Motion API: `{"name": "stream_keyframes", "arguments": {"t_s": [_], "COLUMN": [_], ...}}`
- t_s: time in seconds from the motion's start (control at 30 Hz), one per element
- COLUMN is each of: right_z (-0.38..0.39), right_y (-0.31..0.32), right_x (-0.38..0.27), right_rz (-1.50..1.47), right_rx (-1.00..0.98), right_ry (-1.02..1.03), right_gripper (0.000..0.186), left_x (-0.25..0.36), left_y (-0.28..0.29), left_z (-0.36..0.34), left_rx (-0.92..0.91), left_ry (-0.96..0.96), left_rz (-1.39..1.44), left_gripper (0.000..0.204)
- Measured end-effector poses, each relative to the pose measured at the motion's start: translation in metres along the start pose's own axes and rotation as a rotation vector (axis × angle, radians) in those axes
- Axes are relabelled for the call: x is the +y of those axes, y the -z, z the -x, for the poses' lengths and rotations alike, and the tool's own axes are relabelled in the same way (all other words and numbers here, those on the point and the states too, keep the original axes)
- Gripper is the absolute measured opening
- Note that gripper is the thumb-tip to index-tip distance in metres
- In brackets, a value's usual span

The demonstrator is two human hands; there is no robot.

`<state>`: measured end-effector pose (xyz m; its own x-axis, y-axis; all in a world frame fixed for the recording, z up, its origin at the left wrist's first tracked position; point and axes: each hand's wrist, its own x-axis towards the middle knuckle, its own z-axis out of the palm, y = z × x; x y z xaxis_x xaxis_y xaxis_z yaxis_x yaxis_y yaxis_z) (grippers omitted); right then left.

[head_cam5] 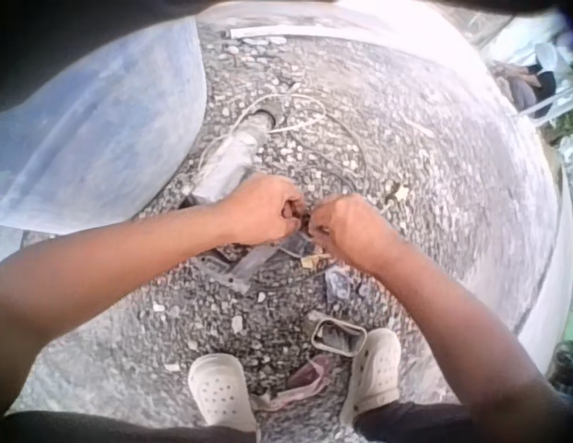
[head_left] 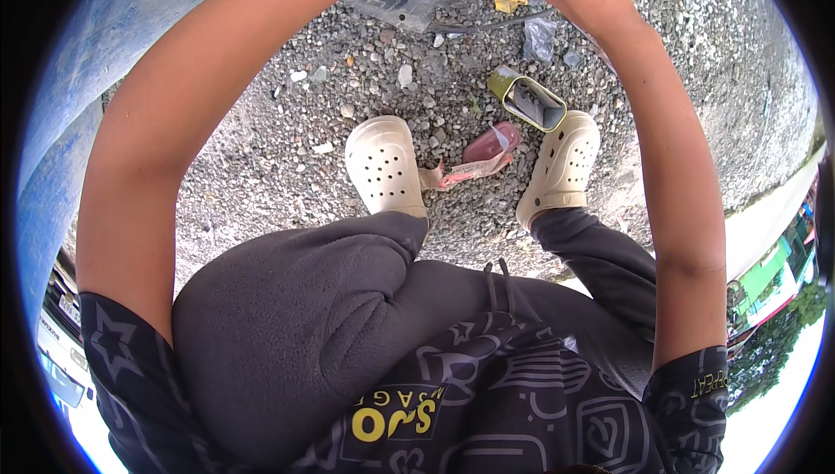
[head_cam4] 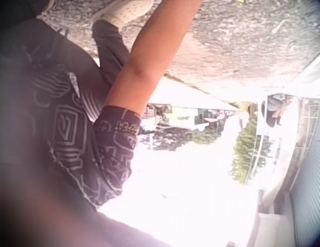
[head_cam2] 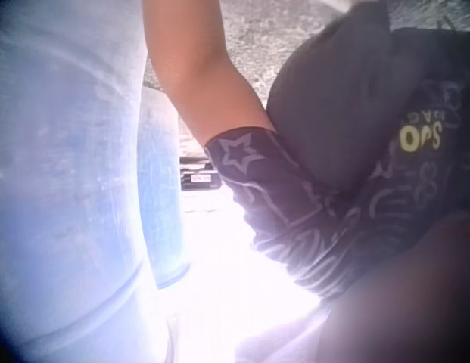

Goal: The person sits on a gravel surface and works on a disassembled power tool. They open a small container, remove a small component, and use a screwdriver to adjust parts of the tool's casing.

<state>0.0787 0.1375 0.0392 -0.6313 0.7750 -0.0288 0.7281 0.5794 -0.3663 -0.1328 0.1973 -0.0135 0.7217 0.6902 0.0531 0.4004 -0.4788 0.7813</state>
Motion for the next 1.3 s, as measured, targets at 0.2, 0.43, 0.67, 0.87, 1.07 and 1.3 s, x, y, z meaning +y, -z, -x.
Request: {"name": "stream_keyframes", "arguments": {"t_s": [0.2,0.43,0.67,0.87,1.07,1.3], "right_z": [-0.002,-0.012,-0.021,-0.022,-0.019,-0.010], "right_y": [0.002,0.003,0.006,0.008,0.006,0.005], "right_x": [-0.004,-0.005,-0.001,-0.003,-0.015,-0.009], "right_rz": [-0.110,-0.025,0.133,0.096,-0.052,0.077], "right_rx": [0.011,-0.001,-0.171,-0.159,-0.070,-0.097], "right_ry": [-0.111,-0.229,-0.035,0.001,-0.237,-0.159], "right_gripper": [0.011,0.014,0.015,0.016,0.011,0.008], "left_x": [0.000,0.000,0.000,-0.003,-0.002,-0.004], "left_y": [0.000,-0.002,-0.003,-0.006,-0.005,-0.010], "left_z": [0.000,-0.001,0.000,0.000,-0.002,-0.002], "left_rx": [0.000,-0.004,0.015,0.041,0.049,0.091], "left_ry": [0.009,0.035,0.029,0.022,0.107,0.081], "left_rz": [-0.016,-0.020,-0.059,0.022,-0.073,-0.046], "left_gripper": [0.022,0.019,0.017,0.019,0.027,0.030]}}
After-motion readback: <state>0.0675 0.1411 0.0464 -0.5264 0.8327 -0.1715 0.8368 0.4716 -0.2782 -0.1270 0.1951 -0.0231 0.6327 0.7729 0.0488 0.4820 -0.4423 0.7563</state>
